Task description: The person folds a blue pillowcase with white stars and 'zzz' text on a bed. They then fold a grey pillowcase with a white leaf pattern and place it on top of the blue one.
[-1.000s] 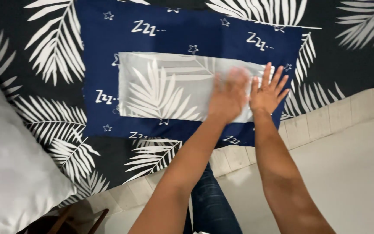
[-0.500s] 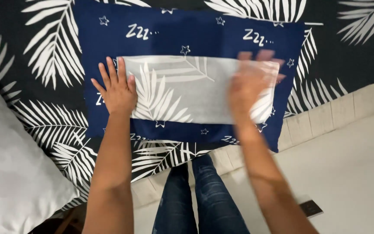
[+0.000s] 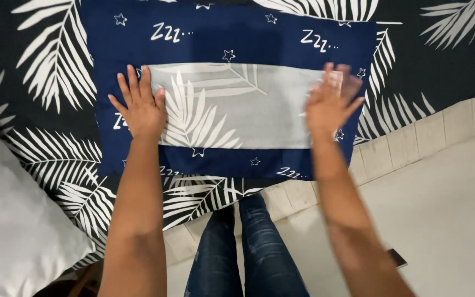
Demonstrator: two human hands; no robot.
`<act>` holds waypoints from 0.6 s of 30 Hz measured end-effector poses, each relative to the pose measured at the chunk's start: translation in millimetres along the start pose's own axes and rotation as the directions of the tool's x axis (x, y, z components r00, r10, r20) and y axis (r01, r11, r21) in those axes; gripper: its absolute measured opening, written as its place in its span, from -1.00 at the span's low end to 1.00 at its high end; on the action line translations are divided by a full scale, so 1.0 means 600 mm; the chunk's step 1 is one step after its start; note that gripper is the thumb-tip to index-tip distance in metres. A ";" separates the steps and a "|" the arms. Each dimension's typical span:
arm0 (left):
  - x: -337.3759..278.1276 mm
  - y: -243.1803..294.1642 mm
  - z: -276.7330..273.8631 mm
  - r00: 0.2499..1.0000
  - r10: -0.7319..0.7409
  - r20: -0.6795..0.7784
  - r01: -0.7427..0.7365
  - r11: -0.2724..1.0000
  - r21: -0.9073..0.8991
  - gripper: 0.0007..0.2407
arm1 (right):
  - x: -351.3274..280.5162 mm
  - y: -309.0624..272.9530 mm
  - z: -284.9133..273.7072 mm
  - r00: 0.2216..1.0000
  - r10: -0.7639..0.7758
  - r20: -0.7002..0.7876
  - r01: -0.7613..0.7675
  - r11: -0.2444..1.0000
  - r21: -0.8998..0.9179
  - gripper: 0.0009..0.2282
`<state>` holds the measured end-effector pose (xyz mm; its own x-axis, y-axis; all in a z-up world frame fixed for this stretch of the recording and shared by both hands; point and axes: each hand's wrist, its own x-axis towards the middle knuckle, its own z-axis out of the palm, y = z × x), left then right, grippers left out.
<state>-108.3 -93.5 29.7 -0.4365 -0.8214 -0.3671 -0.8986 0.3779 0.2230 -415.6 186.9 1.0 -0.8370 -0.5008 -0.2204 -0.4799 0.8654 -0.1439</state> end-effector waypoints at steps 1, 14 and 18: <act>0.001 0.000 0.003 1.000 0.004 -0.004 -0.004 1.000 0.002 -0.51 | 0.005 0.011 -0.023 1.000 0.002 -0.004 -0.002 1.000 0.004 -0.47; -0.021 0.001 -0.140 0.973 -0.201 0.113 0.161 0.241 -0.957 -0.77 | 0.016 0.050 -0.231 0.978 0.090 0.188 -0.197 0.106 0.975 -0.81; -0.064 -0.053 -0.212 0.967 0.024 -0.252 -0.250 0.247 -0.936 -0.79 | -0.025 0.068 -0.307 0.980 -0.113 -0.166 0.153 -0.116 0.981 -0.71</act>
